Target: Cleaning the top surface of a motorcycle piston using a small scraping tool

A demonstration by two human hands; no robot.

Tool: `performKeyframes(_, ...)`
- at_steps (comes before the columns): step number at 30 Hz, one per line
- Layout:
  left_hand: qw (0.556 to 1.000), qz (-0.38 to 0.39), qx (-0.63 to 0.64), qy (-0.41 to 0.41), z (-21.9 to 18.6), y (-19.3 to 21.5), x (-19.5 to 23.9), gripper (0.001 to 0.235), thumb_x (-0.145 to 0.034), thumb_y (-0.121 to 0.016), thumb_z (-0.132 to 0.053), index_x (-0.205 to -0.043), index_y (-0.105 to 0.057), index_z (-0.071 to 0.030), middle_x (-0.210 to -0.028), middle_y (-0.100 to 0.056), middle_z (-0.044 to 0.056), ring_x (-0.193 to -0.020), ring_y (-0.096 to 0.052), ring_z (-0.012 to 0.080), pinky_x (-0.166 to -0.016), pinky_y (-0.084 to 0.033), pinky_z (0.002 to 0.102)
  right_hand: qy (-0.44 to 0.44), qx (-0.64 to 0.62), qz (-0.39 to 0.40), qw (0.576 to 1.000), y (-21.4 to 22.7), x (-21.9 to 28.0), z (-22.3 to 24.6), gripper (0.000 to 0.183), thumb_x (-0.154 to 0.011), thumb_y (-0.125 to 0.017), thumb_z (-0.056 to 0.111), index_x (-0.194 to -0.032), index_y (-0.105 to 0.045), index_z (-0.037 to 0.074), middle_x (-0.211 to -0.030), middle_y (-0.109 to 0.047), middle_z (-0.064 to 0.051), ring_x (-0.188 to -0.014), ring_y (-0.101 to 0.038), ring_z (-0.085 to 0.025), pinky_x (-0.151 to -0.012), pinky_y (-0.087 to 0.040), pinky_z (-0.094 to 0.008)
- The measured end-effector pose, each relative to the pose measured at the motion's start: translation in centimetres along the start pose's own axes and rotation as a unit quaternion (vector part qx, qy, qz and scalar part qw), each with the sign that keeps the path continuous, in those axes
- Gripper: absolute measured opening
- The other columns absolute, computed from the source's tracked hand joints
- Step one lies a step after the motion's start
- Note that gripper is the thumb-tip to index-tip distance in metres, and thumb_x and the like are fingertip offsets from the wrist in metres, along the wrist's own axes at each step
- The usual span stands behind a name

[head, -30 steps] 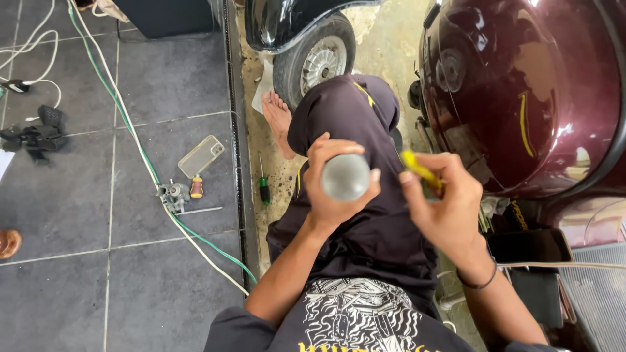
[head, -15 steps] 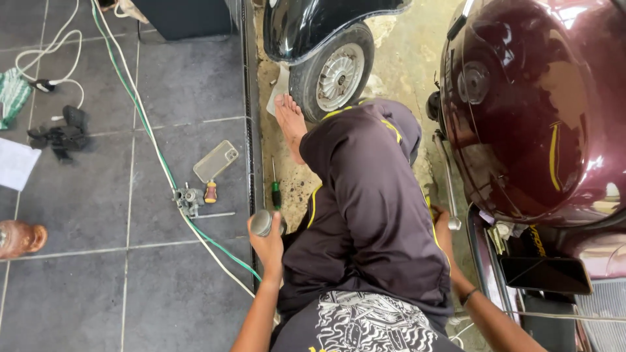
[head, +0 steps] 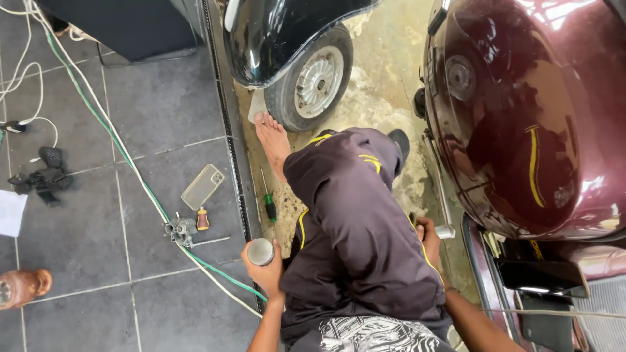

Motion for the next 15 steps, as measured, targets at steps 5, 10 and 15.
performKeyframes(5, 0.998, -0.001, -0.066, 0.012, 0.7, -0.4, -0.9, 0.054, -0.075, -0.088, -0.032, -0.12, -0.063, -0.013, -0.109, -0.07, 0.008, -0.101, -0.067, 0.0299, -0.089, -0.05, 0.04, 0.014, 0.029, -0.01, 0.999, -0.8, -0.5, -0.7, 0.035, -0.103, -0.041, 0.032, -0.118, -0.059, 0.006, -0.095, -0.066, -0.016, -0.087, -0.061, -0.031, -0.08, -0.044, -0.045)
performKeyframes(10, 0.996, 0.016, -0.082, 0.021, 2.9, 1.3, 0.5, 0.06, -0.074, -0.088, -0.03, -0.125, -0.061, -0.012, -0.114, -0.07, 0.011, -0.105, -0.065, 0.0331, -0.092, -0.048, 0.041, 0.054, 0.025, -0.01, 0.998, -0.4, 1.6, 0.0, 0.034, -0.105, -0.041, 0.033, -0.117, -0.059, 0.007, -0.099, -0.068, -0.012, -0.087, -0.063, -0.028, -0.08, -0.047, -0.043)
performKeyframes(15, 0.998, 0.009, 0.039, -0.048, -2.3, 1.2, 0.0, 0.045, -0.077, -0.088, -0.012, -0.114, -0.063, -0.011, -0.104, -0.069, 0.006, -0.093, -0.065, 0.023, -0.085, -0.05, 0.035, -0.006, 0.016, 0.024, 1.0, 0.4, 0.6, 3.8, 0.04, -0.102, -0.042, 0.036, -0.127, -0.05, 0.006, -0.103, -0.067, -0.013, -0.09, -0.063, -0.029, -0.079, -0.045, -0.044)
Point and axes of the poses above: each hand's wrist, its own x-axis away from the middle knuckle, its own y-axis out of the back of the hand, z = x × y, the point moved 3 cm from there along -x, towards the middle knuckle
